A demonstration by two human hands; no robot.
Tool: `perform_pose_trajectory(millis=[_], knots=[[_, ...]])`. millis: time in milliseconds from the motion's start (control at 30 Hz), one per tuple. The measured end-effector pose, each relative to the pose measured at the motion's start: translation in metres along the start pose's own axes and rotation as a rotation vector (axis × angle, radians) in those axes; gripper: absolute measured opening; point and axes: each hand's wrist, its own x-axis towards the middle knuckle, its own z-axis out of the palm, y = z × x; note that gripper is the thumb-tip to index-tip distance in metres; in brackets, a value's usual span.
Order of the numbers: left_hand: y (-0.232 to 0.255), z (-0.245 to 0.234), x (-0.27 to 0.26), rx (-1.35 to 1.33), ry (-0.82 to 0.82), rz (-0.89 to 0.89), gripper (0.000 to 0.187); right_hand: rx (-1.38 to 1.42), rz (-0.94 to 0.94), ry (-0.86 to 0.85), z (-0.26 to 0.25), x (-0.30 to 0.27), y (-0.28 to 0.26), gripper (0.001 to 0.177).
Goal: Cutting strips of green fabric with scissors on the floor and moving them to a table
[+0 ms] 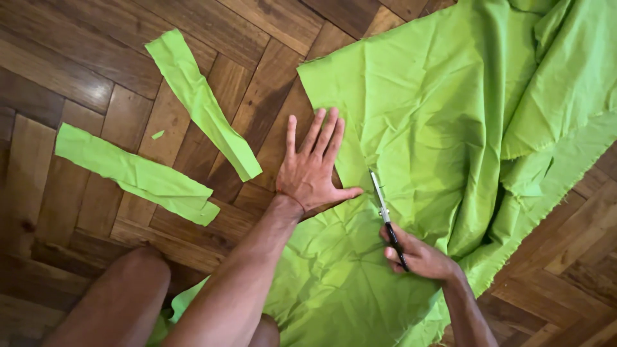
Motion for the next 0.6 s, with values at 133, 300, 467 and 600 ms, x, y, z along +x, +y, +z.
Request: perform_pose_trajectory(millis=[133,300,467,600], knots=[[0.000,0.001,-0.001,-0.013,-0.023,0.002,0.138,-0.003,0.000,-0.027,-0.002,0.004,-0.012,0.057],[0.000,0.000,0.000,-0.017,-0.022,-0.012,0.139,-0.011,0.009,-0.036,-0.009,0.012,-0.014,0.063],[0.000,0.000,0.000,-0.007,-0.024,-0.011,0.139,-0.013,0.022,-0.014,-0.011,0.017,-0.018,0.073],[0.000,0.000,0.001,-0.014,-0.023,-0.015,0.137,-0.009,-0.003,-0.030,-0.006,0.022,-0.047,0.062]])
